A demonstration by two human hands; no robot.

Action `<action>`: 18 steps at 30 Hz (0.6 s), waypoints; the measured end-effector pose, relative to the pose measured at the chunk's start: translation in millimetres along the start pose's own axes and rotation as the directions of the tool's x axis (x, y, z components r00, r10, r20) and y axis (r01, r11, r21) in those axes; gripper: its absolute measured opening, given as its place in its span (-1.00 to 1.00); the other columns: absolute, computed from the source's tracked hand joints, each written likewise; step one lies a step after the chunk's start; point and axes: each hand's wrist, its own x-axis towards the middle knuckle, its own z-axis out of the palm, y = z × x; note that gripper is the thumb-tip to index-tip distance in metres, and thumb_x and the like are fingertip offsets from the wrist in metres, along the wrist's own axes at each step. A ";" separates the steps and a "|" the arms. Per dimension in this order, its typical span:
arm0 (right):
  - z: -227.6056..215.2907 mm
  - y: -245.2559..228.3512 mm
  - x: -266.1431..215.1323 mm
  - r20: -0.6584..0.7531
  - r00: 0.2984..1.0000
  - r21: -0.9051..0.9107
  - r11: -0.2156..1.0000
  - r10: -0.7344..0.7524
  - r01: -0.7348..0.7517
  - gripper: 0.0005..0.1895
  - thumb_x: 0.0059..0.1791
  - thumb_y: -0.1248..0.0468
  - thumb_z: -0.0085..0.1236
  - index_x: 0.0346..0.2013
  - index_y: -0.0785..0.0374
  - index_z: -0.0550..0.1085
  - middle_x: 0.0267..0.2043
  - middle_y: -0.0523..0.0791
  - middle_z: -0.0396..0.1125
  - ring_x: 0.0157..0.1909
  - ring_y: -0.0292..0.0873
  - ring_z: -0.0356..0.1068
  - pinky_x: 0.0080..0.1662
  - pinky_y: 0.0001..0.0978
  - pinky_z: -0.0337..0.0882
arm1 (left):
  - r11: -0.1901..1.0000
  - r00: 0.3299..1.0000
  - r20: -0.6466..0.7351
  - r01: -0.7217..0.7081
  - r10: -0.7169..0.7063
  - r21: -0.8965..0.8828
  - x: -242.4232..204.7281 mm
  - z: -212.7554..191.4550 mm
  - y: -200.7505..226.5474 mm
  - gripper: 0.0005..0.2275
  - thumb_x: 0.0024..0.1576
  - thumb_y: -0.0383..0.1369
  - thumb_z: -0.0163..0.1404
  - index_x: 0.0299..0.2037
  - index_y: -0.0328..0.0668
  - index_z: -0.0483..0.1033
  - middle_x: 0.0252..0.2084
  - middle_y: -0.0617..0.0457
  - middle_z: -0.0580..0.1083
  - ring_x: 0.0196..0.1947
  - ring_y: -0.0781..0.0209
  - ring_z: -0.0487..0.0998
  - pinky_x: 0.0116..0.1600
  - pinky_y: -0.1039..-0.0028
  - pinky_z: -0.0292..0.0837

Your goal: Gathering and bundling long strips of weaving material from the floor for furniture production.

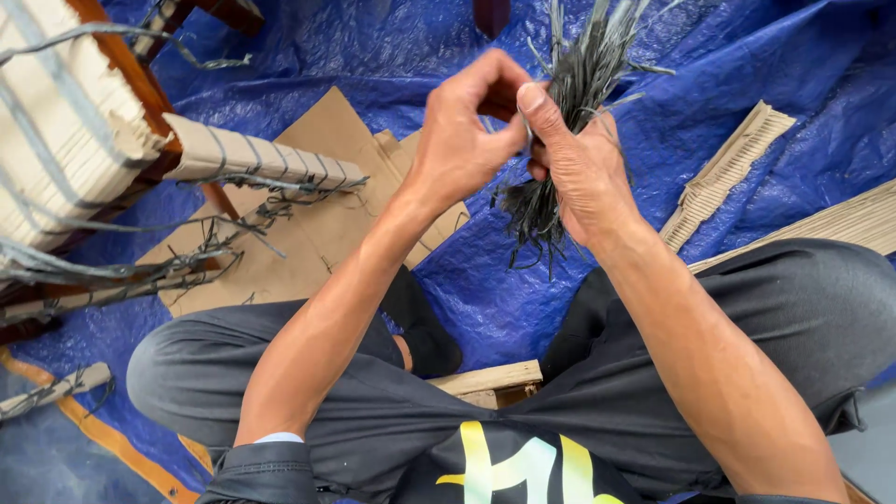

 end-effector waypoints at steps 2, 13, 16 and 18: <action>2.2 3.1 1.3 0.035 0.999 -0.016 1.000 -0.009 0.010 -0.63 0.03 -0.07 0.27 -0.21 0.16 0.47 -0.42 -0.32 0.25 -0.44 -0.43 0.18 -0.41 -0.52 0.19 | 1.000 0.997 0.071 0.009 -0.009 -0.002 -5.6 -2.9 11.1 -0.90 0.17 -0.51 0.11 -0.20 -0.28 0.45 -0.34 0.13 0.55 -0.28 0.45 0.61 -0.11 0.56 0.60; 6.3 18.9 12.2 -0.035 0.997 0.107 0.992 -0.066 0.069 -0.66 0.18 0.02 0.02 -0.33 0.18 0.34 -0.34 -0.21 0.22 -0.39 -0.36 0.20 -0.38 -0.47 0.26 | 0.930 0.959 0.195 0.255 -0.207 -0.265 -42.1 -46.5 -43.1 -0.85 0.20 -0.41 0.20 -0.18 -0.25 0.48 -0.24 0.16 0.52 -0.23 0.44 0.53 -0.09 0.58 0.49; 4.9 17.2 15.6 -0.085 0.996 0.108 0.994 -0.004 0.013 -0.67 0.18 0.02 0.01 -0.34 0.15 0.32 -0.27 -0.19 0.23 -0.35 -0.35 0.20 -0.36 -0.47 0.29 | 0.906 0.935 0.100 0.355 -0.341 -0.231 -63.9 -63.3 -102.0 -0.87 0.21 -0.41 0.19 -0.18 -0.24 0.49 -0.23 0.16 0.52 -0.23 0.44 0.52 -0.09 0.58 0.48; -1.4 19.8 18.7 -0.060 0.998 0.092 0.995 -0.028 0.034 -0.64 0.18 0.01 -0.01 -0.36 0.16 0.31 -0.27 -0.18 0.26 -0.35 -0.34 0.21 -0.36 -0.46 0.27 | 0.918 0.932 0.042 0.361 -0.359 -0.161 -83.4 -66.2 -141.4 -0.86 0.20 -0.40 0.18 -0.16 -0.26 0.50 -0.22 0.15 0.53 -0.21 0.42 0.53 -0.07 0.56 0.49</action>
